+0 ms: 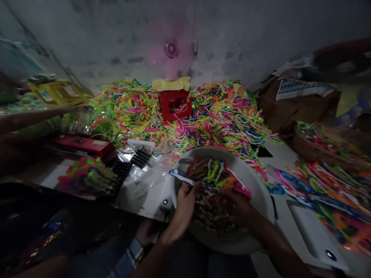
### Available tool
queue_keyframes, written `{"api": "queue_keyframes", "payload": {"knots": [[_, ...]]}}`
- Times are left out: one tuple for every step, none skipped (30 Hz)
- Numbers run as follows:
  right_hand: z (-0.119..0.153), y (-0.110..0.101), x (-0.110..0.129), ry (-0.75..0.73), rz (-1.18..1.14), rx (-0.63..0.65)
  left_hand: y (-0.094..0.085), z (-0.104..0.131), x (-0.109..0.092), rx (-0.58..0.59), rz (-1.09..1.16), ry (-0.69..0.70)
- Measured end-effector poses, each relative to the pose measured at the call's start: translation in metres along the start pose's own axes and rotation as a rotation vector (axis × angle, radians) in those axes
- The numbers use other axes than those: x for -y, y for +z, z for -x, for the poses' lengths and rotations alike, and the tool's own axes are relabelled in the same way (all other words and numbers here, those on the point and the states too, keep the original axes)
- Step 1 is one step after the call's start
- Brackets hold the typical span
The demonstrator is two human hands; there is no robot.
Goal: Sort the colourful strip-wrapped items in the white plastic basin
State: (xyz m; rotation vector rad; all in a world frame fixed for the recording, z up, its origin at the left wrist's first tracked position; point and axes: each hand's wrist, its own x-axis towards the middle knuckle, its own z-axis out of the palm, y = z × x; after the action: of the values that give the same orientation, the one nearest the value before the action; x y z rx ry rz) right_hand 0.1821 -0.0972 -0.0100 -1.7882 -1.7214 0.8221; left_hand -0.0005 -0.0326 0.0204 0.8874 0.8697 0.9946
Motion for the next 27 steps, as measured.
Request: {"api": "queue_keyframes", "payload": {"knots": [[0.0, 0.002, 0.0, 0.03, 0.079, 0.041, -0.006, 0.001, -0.004, -0.048, 0.06, -0.006], [0.0, 0.004, 0.0, 0.057, 0.159, 0.091, -0.015, 0.001, -0.009, -0.082, 0.103, -0.008], [0.001, 0.006, 0.001, 0.075, 0.233, 0.144, -0.027, 0.001, -0.015, -0.104, 0.124, 0.004], [0.002, 0.008, 0.001, 0.084, 0.297, 0.193, -0.041, 0.0, -0.02, -0.121, 0.116, 0.033], [0.003, 0.01, 0.001, 0.083, 0.35, 0.235, -0.057, -0.002, -0.024, -0.139, 0.074, 0.071], [0.004, 0.011, 0.001, 0.077, 0.391, 0.27, -0.075, -0.004, -0.027, -0.162, -0.01, 0.113], [0.005, 0.012, 0.001, 0.074, 0.423, 0.297, -0.093, -0.008, -0.028, -0.198, -0.125, 0.142], [0.006, 0.013, 0.002, 0.072, 0.449, 0.315, -0.11, -0.013, -0.027, -0.241, -0.261, 0.147], [0.007, 0.013, 0.002, 0.069, 0.467, 0.329, -0.126, -0.018, -0.025, -0.278, -0.394, 0.139], [0.007, 0.013, 0.002, 0.061, 0.477, 0.337, -0.14, -0.023, -0.021, -0.307, -0.477, 0.125], [0.008, 0.013, 0.002, 0.052, 0.482, 0.341, -0.151, -0.028, -0.017, -0.331, -0.545, 0.107], [0.008, 0.013, 0.002, 0.048, 0.489, 0.347, -0.159, -0.032, -0.012, -0.348, -0.589, 0.095], [0.008, 0.013, 0.001, 0.05, 0.497, 0.352, -0.165, -0.036, -0.008, -0.364, -0.62, 0.088], [0.007, 0.013, 0.0, 0.06, 0.507, 0.357, -0.17, -0.04, -0.004, -0.379, -0.659, 0.086], [0.007, 0.013, -0.002, 0.077, 0.52, 0.363, -0.173, -0.043, -0.001, -0.393, -0.698, 0.09], [0.006, 0.013, -0.004, 0.094, 0.532, 0.364, -0.175, -0.045, 0.001, -0.404, -0.735, 0.102], [0.005, 0.014, -0.006, 0.106, 0.54, 0.364, -0.177, -0.047, 0.003, -0.414, -0.767, 0.12], [0.003, 0.014, -0.008, 0.107, 0.543, 0.365, -0.178, -0.047, 0.003, -0.421, -0.798, 0.143], [0.002, 0.015, -0.009, 0.1, 0.543, 0.369, -0.177, -0.046, 0.002, -0.427, -0.825, 0.17], [0.001, 0.015, -0.011, 0.094, 0.544, 0.373, -0.176, -0.044, 0.001, -0.432, -0.85, 0.2], [0.0, 0.015, -0.011, 0.091, 0.55, 0.375, -0.173, -0.041, -0.002, -0.435, -0.87, 0.233], [0.0, 0.015, -0.012, 0.091, 0.559, 0.373, -0.167, -0.036, -0.005, -0.436, -0.884, 0.266], [0.0, 0.015, -0.012, 0.092, 0.569, 0.37, -0.16, -0.031, -0.008, -0.435, -0.892, 0.297], [0.0, 0.016, -0.011, 0.094, 0.578, 0.367, -0.149, -0.025, -0.013, -0.429, -0.896, 0.336], [0.0, 0.016, -0.01, 0.092, 0.582, 0.369, -0.136, -0.019, -0.017, -0.413, -0.903, 0.388], [0.001, 0.016, -0.009, 0.083, 0.58, 0.373, -0.121, -0.013, -0.021, -0.377, -0.918, 0.451], [0.002, 0.016, -0.008, 0.066, 0.572, 0.379, -0.104, -0.008, -0.025, -0.316, -0.944, 0.522]]}}
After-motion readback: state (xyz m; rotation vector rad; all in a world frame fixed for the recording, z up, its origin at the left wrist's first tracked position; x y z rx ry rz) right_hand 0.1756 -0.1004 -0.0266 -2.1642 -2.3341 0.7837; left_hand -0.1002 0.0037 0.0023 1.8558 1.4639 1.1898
